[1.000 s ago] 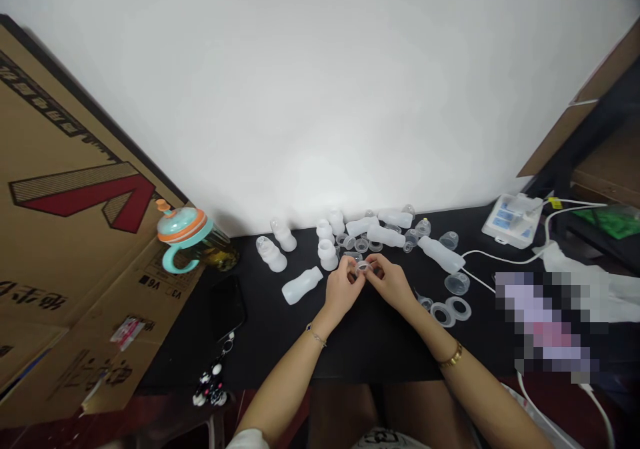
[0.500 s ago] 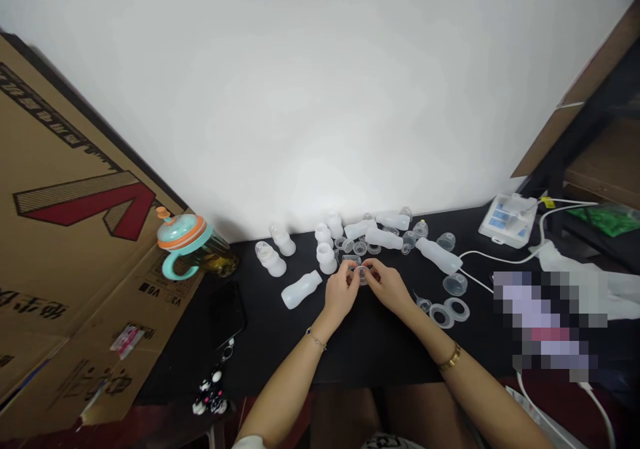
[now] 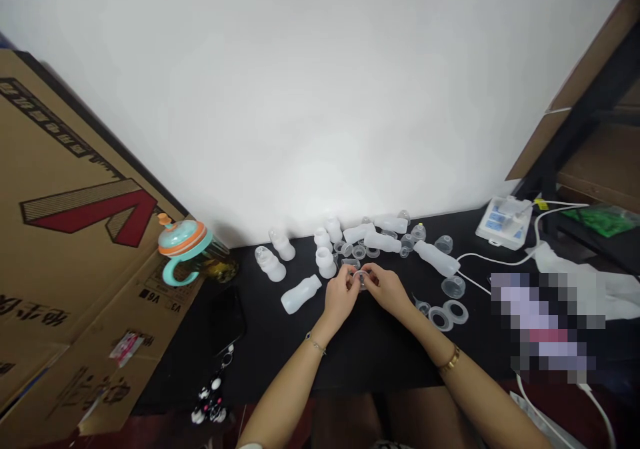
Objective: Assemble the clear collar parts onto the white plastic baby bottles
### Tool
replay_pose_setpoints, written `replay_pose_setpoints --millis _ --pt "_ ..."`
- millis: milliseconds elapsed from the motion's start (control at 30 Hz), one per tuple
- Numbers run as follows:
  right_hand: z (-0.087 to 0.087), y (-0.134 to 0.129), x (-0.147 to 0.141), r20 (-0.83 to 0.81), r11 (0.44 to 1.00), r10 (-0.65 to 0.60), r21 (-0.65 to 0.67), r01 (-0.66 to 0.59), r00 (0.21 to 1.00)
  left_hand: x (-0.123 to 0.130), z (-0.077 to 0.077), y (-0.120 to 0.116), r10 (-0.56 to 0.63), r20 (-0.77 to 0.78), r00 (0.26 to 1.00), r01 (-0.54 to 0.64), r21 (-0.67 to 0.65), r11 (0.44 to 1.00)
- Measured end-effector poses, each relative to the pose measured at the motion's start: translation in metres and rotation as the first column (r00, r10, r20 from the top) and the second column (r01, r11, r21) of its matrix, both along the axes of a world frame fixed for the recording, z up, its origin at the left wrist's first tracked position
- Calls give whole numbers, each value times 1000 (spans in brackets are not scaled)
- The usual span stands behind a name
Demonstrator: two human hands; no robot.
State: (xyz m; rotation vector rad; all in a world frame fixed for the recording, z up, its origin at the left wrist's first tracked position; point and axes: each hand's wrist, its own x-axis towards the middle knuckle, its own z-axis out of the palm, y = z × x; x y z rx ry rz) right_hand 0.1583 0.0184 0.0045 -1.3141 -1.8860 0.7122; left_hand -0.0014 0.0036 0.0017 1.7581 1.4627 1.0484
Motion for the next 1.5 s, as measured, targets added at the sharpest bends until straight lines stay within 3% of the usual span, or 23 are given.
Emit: replay_pose_setpoints --millis 733,1000,1500 --pt "3 -4 -2 -5 999 -13 46 13 1000 1 2 -2 6 -1 1000 -6 63 998" --pt "7 -7 -2 -33 1000 5 1 -5 999 1 5 -6 27 -66 997 -21 95 995" --pt "5 -3 0 -35 1000 -17 25 18 999 3 6 -5 55 -75 996 -51 59 997"
